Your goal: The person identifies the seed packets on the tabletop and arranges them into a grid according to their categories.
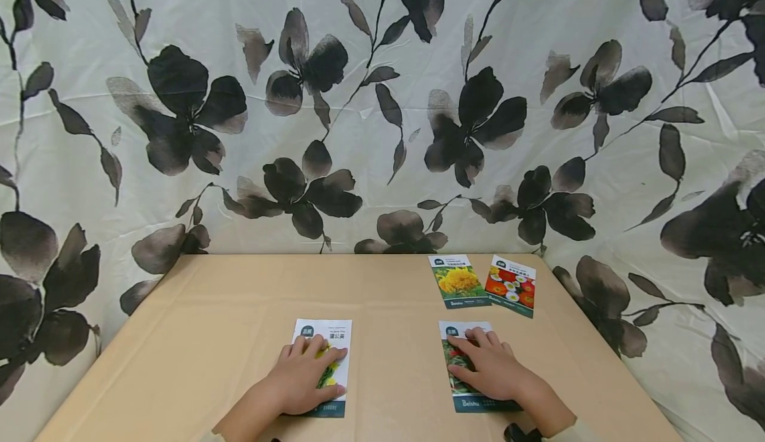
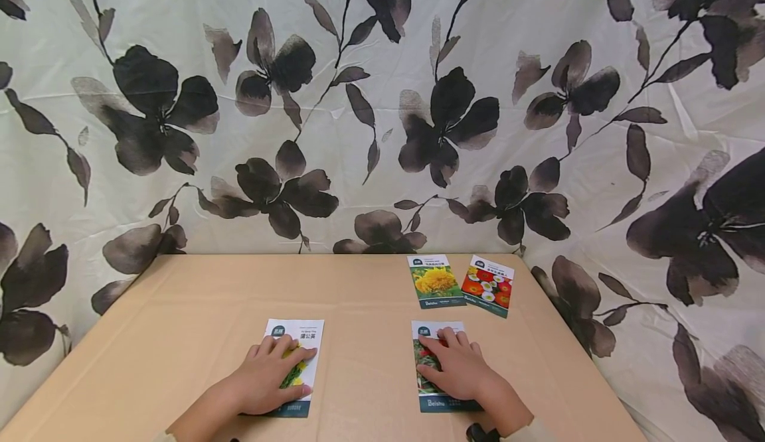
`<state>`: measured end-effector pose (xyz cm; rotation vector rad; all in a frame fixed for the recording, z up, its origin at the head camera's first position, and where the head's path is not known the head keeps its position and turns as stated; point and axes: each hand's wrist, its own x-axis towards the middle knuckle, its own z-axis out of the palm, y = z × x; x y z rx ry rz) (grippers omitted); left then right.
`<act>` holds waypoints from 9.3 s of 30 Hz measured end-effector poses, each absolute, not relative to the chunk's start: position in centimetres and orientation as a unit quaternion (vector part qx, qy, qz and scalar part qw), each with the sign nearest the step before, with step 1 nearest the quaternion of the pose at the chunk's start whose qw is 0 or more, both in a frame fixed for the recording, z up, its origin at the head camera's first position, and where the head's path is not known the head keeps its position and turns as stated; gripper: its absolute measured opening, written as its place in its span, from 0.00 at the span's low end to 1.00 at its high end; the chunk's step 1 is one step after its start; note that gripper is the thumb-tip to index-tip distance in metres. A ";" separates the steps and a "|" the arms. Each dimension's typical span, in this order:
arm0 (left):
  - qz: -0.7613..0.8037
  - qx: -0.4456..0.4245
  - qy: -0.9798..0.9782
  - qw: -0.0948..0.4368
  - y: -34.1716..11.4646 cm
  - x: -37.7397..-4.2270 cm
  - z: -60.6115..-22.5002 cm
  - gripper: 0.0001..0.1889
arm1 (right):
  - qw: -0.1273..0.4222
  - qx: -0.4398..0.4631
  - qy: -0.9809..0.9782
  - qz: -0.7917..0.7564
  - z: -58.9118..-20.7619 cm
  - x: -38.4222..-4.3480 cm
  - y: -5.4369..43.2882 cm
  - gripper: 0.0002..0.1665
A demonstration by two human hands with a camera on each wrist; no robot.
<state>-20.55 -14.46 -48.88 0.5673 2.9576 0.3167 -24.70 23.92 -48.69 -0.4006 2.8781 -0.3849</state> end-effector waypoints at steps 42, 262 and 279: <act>0.110 0.195 0.973 0.057 -15.2 -20.0 -48.6 0.36 | 0.091 -0.166 0.974 -0.127 -48.6 -23.5 20.2 0.38; 0.118 0.170 0.977 0.047 -13.2 -22.0 -49.6 0.35 | 0.063 -0.241 0.964 -0.098 -48.9 -26.3 13.2 0.38; 0.112 0.167 0.978 0.047 -13.2 -22.0 -49.6 0.36 | 0.060 -0.236 0.965 -0.096 -48.9 -26.2 13.0 0.38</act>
